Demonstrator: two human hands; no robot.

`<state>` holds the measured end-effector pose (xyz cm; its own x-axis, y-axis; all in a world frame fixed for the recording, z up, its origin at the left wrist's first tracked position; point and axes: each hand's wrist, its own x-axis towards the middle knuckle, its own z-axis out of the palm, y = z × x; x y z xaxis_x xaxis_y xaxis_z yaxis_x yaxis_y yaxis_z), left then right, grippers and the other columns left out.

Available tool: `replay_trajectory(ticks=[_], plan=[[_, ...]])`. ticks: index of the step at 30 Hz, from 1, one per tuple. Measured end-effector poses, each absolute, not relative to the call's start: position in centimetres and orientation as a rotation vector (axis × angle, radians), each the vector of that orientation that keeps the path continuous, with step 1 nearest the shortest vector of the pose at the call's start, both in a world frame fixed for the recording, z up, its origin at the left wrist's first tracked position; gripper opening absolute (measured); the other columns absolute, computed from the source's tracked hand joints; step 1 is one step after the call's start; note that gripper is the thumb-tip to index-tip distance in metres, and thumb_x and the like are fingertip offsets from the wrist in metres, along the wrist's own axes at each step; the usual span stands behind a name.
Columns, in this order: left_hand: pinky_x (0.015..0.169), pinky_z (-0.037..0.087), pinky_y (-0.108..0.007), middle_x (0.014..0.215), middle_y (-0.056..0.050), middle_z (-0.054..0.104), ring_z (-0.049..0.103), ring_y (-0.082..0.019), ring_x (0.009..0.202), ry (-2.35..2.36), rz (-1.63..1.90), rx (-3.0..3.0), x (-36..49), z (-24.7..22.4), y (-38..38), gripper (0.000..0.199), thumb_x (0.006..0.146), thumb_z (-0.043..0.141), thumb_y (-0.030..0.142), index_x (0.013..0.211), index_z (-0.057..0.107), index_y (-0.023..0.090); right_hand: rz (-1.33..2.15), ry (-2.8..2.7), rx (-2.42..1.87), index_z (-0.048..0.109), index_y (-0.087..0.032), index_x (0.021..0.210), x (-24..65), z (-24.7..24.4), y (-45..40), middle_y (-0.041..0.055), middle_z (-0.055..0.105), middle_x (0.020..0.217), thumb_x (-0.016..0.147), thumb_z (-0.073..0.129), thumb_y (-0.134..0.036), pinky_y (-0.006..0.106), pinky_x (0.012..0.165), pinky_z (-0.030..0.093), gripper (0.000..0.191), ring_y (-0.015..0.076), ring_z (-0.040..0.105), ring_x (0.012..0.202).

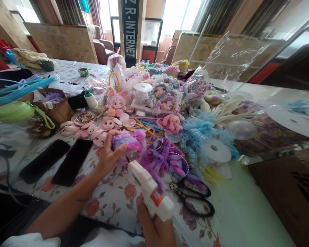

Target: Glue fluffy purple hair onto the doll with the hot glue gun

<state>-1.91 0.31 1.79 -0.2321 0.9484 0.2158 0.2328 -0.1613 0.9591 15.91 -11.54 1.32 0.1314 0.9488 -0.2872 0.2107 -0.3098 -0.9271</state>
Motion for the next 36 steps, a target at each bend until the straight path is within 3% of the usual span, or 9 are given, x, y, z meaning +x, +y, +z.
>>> replay_trajectory(ticks=[5, 9, 15, 20, 26, 31, 36], plan=[[0.09, 0.04, -0.032, 0.109, -0.004, 0.055, 0.053, -0.021, 0.1, 1.447, 1.449, 1.388, -1.93, 1.89, 0.28, 0.036, 0.082, 0.066, 0.04, 0.109, 0.049, 0.024, 1.249, -1.154, -1.646, 0.06, -0.02, 0.066, 16.01, 1.13, -11.59, 0.0001, 0.056, 0.054, 0.08, 0.06, -0.069, 0.029, 0.051, 0.038, 0.051, 0.0145, 0.049, 0.05], [0.088, 0.04, -0.031, 0.106, -0.003, 0.056, 0.053, -0.02, 0.097, 1.447, 1.445, 1.374, -1.89, 1.9, 0.31, 0.037, 0.081, 0.067, 0.04, 0.11, 0.049, 0.024, 1.214, -1.099, -1.67, 0.062, -0.02, 0.076, 16.06, 1.55, -11.54, -0.0007, 0.057, 0.055, 0.079, 0.062, -0.069, 0.028, 0.054, 0.04, 0.049, 0.0156, 0.052, 0.052], [0.09, 0.04, -0.031, 0.107, -0.003, 0.056, 0.053, -0.02, 0.099, 1.455, 1.447, 1.373, -1.84, 2.01, 0.23, 0.036, 0.082, 0.066, 0.039, 0.109, 0.049, 0.024, 1.261, -1.144, -1.654, 0.061, -0.021, 0.071, 15.77, 1.45, -11.78, -0.0008, 0.055, 0.052, 0.081, 0.059, -0.069, 0.028, 0.05, 0.038, 0.049, 0.0145, 0.049, 0.049], [0.087, 0.042, -0.031, 0.105, -0.003, 0.057, 0.054, -0.019, 0.096, 1.46, 1.431, 1.364, -1.87, 2.1, 0.21, 0.037, 0.081, 0.067, 0.041, 0.11, 0.049, 0.024, 1.241, -1.039, -1.667, 0.062, -0.02, 0.081, 16.08, 1.04, -11.7, 0.0001, 0.058, 0.056, 0.079, 0.061, -0.069, 0.031, 0.054, 0.043, 0.049, 0.0182, 0.053, 0.053], [0.09, 0.04, -0.033, 0.108, -0.004, 0.056, 0.052, -0.021, 0.099, 1.456, 1.447, 1.387, -1.84, 1.96, 0.29, 0.035, 0.082, 0.066, 0.039, 0.109, 0.049, 0.024, 1.301, -1.124, -1.655, 0.06, -0.02, 0.071, 15.94, 1.11, -11.94, -0.0015, 0.054, 0.051, 0.081, 0.059, -0.07, 0.029, 0.051, 0.039, 0.051, 0.0145, 0.05, 0.048], [0.088, 0.04, -0.033, 0.107, -0.003, 0.055, 0.052, -0.021, 0.097, 1.443, 1.438, 1.382, -1.84, 1.92, 0.16, 0.036, 0.081, 0.067, 0.04, 0.109, 0.049, 0.024, 1.233, -1.081, -1.646, 0.062, -0.02, 0.081, 15.97, 1.6, -11.72, -0.0016, 0.057, 0.056, 0.082, 0.059, -0.068, 0.029, 0.053, 0.041, 0.049, 0.0149, 0.05, 0.052], [0.089, 0.041, -0.034, 0.108, -0.004, 0.055, 0.053, -0.021, 0.098, 1.457, 1.428, 1.378, -1.83, 2.01, 0.09, 0.036, 0.081, 0.066, 0.039, 0.109, 0.049, 0.025, 1.269, -1.143, -1.659, 0.06, -0.019, 0.075, 15.93, 1.49, -11.71, -0.0021, 0.054, 0.053, 0.083, 0.058, -0.068, 0.029, 0.053, 0.038, 0.05, 0.0146, 0.05, 0.05]])
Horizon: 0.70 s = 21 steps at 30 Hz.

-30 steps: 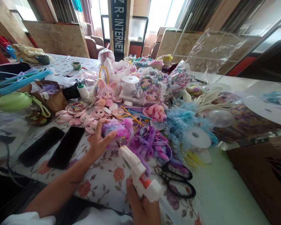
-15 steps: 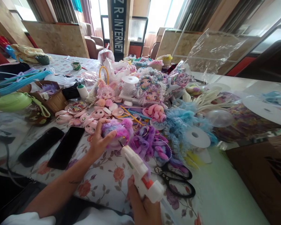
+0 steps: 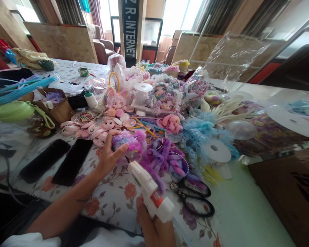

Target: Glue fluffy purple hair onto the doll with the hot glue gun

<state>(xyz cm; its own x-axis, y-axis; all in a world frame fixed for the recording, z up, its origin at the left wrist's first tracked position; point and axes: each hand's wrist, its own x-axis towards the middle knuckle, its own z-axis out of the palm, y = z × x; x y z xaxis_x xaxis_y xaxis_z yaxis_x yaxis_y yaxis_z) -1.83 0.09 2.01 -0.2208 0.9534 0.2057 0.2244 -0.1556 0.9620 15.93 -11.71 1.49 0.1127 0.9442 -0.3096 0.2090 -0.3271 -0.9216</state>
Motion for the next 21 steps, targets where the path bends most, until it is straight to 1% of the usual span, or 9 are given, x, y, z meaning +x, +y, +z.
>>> replay_trajectory(ticks=[8, 13, 16, 19, 21], plan=[[0.09, 0.041, -0.033, 0.109, -0.004, 0.057, 0.054, -0.022, 0.101, 1.481, 1.439, 1.444, -1.85, 1.7, 0.2, 0.037, 0.081, 0.068, 0.04, 0.11, 0.05, 0.026, 1.202, -1.126, -1.717, 0.061, -0.02, 0.074, 16.02, 1.84, -11.49, -0.0013, 0.057, 0.053, 0.08, 0.062, -0.069, 0.028, 0.052, 0.04, 0.049, 0.0148, 0.05, 0.05], [0.092, 0.041, -0.033, 0.113, -0.004, 0.056, 0.054, -0.022, 0.104, 1.472, 1.432, 1.444, -1.83, 1.93, 0.2, 0.037, 0.081, 0.067, 0.039, 0.11, 0.048, 0.026, 1.332, -1.108, -1.645, 0.057, -0.021, 0.064, 16.05, 1.2, -11.7, 0.0018, 0.058, 0.058, 0.079, 0.061, -0.071, 0.029, 0.053, 0.041, 0.053, 0.0164, 0.052, 0.053], [0.094, 0.04, -0.033, 0.113, -0.005, 0.056, 0.054, -0.022, 0.105, 1.481, 1.432, 1.453, -1.83, 1.94, 0.23, 0.038, 0.081, 0.067, 0.041, 0.11, 0.049, 0.025, 1.326, -1.104, -1.625, 0.059, -0.021, 0.07, 16.05, 1.51, -11.57, 0.0006, 0.058, 0.056, 0.079, 0.063, -0.069, 0.028, 0.053, 0.04, 0.049, 0.0162, 0.051, 0.053], [0.092, 0.041, -0.034, 0.111, -0.005, 0.057, 0.054, -0.023, 0.104, 1.498, 1.429, 1.453, -1.88, 1.79, 0.24, 0.039, 0.081, 0.068, 0.042, 0.111, 0.05, 0.025, 1.25, -1.082, -1.65, 0.062, -0.021, 0.079, 16.06, 2.04, -11.37, -0.0005, 0.058, 0.055, 0.076, 0.067, -0.067, 0.028, 0.055, 0.042, 0.046, 0.0168, 0.053, 0.053], [0.092, 0.041, -0.034, 0.111, -0.005, 0.057, 0.054, -0.023, 0.103, 1.499, 1.428, 1.448, -1.92, 1.72, 0.21, 0.038, 0.081, 0.068, 0.041, 0.111, 0.05, 0.025, 1.238, -1.077, -1.668, 0.062, -0.021, 0.076, 16.01, 2.07, -11.39, -0.0001, 0.059, 0.055, 0.075, 0.067, -0.068, 0.029, 0.055, 0.042, 0.047, 0.0169, 0.053, 0.053]])
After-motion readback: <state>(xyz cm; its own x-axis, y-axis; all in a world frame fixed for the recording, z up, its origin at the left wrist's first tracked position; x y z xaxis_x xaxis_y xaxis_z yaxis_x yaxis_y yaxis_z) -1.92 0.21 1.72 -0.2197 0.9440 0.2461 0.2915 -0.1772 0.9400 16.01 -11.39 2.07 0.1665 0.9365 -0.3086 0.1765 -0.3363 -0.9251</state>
